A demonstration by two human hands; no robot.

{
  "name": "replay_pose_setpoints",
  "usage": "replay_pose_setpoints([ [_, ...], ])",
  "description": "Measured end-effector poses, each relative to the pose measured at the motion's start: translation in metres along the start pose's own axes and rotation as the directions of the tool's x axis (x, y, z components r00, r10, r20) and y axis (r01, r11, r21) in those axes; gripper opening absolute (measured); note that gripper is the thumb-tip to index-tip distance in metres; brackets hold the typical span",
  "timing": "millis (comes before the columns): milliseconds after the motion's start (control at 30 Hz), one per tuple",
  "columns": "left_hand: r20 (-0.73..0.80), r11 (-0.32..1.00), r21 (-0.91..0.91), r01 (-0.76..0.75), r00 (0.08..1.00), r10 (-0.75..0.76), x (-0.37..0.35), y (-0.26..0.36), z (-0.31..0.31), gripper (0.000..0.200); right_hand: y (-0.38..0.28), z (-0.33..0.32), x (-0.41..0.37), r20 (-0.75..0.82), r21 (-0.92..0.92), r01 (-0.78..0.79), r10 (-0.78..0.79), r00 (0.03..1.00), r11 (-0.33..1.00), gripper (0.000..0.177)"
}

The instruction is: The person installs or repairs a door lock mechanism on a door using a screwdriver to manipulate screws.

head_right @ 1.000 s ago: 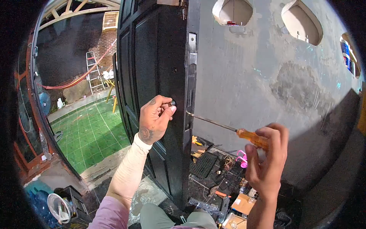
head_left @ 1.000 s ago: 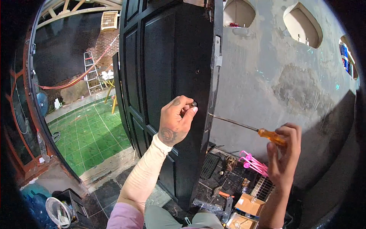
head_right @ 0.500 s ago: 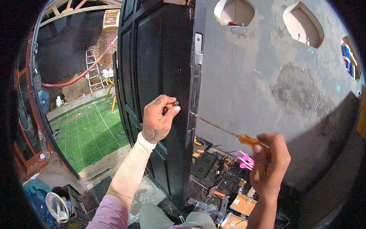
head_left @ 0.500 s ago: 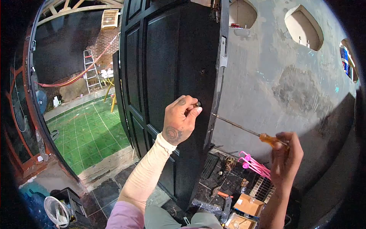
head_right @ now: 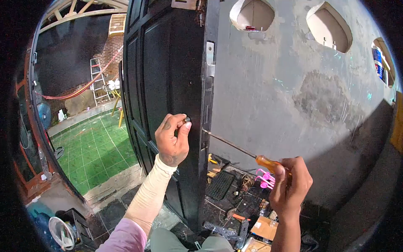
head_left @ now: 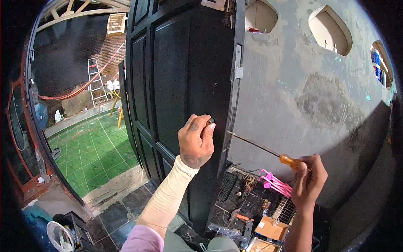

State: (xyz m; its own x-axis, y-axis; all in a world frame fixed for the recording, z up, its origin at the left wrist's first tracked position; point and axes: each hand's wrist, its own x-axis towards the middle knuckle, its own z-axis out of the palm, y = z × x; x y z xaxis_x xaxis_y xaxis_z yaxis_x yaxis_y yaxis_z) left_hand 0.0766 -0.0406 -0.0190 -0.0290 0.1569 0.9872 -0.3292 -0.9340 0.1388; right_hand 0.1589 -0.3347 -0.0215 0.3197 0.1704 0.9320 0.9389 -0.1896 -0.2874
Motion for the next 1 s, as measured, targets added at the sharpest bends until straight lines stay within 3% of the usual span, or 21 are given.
replay_pose_setpoints([
  [67,-0.019,1.0,0.008,-0.008,1.0,0.008,-0.002,0.0,0.001,0.014,-0.003,-0.002,0.005,0.067,-0.07,-0.019,0.024,0.997,0.997,0.017],
  [100,-0.035,1.0,0.017,-0.016,0.999,0.016,-0.003,0.0,0.002,0.014,-0.006,0.006,0.006,-0.026,0.062,-0.014,0.015,1.0,0.998,0.016],
  [200,-0.014,0.997,0.042,-0.065,0.998,0.065,-0.002,-0.001,-0.004,0.014,-0.01,0.001,0.009,-0.027,0.153,0.14,-0.138,0.99,0.978,0.013],
  [233,0.008,0.995,0.049,-0.087,0.996,0.087,0.0,-0.002,-0.006,0.014,-0.008,-0.006,0.004,0.056,0.046,0.047,-0.049,0.997,0.998,0.015],
  [333,0.013,0.998,0.058,-0.018,1.0,0.017,-0.001,0.004,-0.008,0.014,-0.007,-0.014,-0.002,0.175,-0.063,0.041,-0.029,0.984,0.997,0.016],
  [467,0.077,0.998,0.019,0.065,0.995,-0.066,0.0,0.004,-0.012,0.013,-0.029,0.0,0.011,-0.029,0.047,0.15,-0.149,0.988,0.987,0.012],
  [533,0.079,0.999,0.029,0.044,0.996,-0.046,-0.001,0.004,-0.013,0.012,-0.018,0.001,0.005,-0.028,-0.01,0.201,-0.202,0.979,0.979,0.012],
  [567,0.078,0.999,0.035,0.033,0.996,-0.035,-0.001,0.003,-0.012,0.012,-0.021,-0.009,0.005,0.069,-0.074,0.165,-0.16,0.985,0.983,0.015],
  [667,0.082,0.998,0.01,0.057,0.995,-0.058,0.0,0.005,-0.015,0.012,-0.021,-0.012,0.002,0.142,-0.043,0.101,-0.094,0.985,0.994,0.01],
  [733,0.106,0.994,-0.022,0.104,0.989,-0.101,0.001,0.007,-0.016,0.013,-0.028,0.001,0.012,-0.074,0.002,0.196,-0.195,0.978,0.981,0.01],
  [800,0.143,0.986,-0.039,0.165,0.977,-0.158,0.003,0.011,-0.022,0.015,-0.031,0.004,0.013,-0.101,0.004,0.172,-0.171,0.98,0.985,0.014],
  [867,0.196,0.978,-0.052,0.203,0.962,-0.19,0.007,0.014,-0.027,0.018,-0.022,-0.008,0.002,0.052,-0.05,0.021,-0.018,0.998,0.999,0.016],
  [900,0.222,0.973,-0.058,0.224,0.953,-0.206,0.008,0.015,-0.028,0.019,-0.013,-0.011,0.003,0.126,-0.065,0.023,-0.015,0.992,0.998,0.019],
  [1000,0.221,0.992,0.002,0.125,0.968,-0.123,0.011,0.013,-0.027,0.022,-0.022,-0.003,0.009,0.077,0.195,-0.088,0.074,0.994,0.977,0.017],
])
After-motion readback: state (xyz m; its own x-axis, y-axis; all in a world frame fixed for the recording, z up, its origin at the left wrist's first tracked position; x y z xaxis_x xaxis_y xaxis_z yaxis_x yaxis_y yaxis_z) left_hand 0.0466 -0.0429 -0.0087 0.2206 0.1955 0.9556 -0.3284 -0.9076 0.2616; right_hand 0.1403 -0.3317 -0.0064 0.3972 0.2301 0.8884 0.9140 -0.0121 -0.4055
